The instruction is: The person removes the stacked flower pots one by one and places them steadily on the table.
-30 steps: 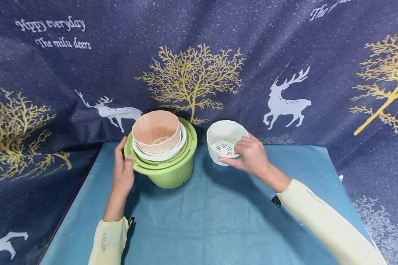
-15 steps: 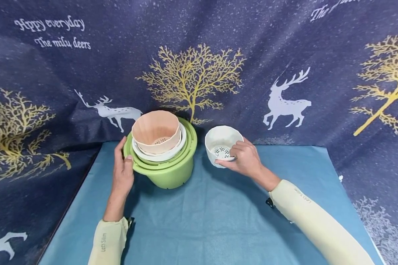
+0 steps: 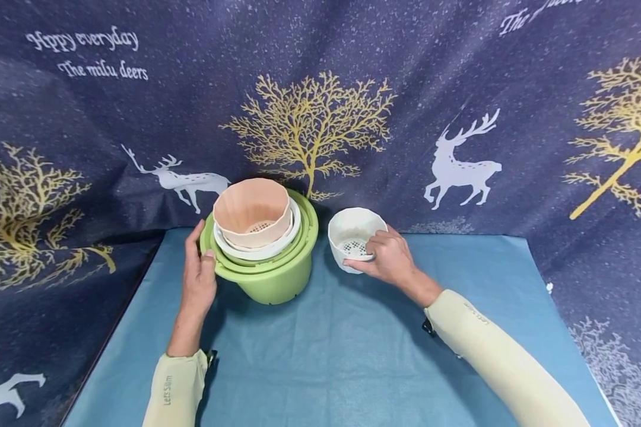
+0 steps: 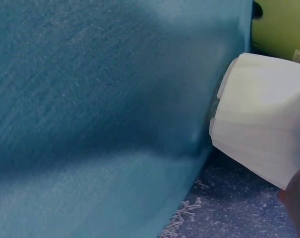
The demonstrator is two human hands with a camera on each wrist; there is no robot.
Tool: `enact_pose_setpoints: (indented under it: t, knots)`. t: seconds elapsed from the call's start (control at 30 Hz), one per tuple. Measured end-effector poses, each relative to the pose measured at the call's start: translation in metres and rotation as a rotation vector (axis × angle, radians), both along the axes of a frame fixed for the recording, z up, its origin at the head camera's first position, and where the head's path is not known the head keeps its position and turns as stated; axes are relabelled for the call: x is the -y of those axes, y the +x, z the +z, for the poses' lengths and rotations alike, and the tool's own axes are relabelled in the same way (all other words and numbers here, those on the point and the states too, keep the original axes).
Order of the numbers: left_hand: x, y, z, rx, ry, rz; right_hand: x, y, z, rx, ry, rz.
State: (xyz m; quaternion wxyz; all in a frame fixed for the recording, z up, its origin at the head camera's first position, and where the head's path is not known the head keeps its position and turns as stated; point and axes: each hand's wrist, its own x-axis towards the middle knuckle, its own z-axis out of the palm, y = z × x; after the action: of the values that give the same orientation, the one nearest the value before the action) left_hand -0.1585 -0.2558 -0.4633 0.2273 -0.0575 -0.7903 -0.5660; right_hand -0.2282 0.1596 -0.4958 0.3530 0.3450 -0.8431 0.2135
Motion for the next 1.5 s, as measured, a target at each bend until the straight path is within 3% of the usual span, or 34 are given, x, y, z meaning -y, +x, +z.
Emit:
enact_pose_setpoints:
  t: [0.43, 0.77, 1.2, 1.5]
  knots:
    - [0.001, 0.000, -0.001, -0.002, -0.008, 0.003, 0.001, -0.002, -0.003, 0.070, 0.049, -0.058]
    - [0.001, 0.002, 0.001, -0.009, -0.013, 0.004, 0.002, 0.002, 0.001, 0.218, 0.135, -0.077]
    - [0.001, 0.002, 0.002, -0.018, 0.005, -0.024, -0.001, 0.000, 0.002, 0.188, 0.169, -0.059]
    - [0.001, 0.001, 0.000, -0.021, 0.000, -0.017, -0.001, 0.005, 0.017, 0.158, 0.159, -0.056]
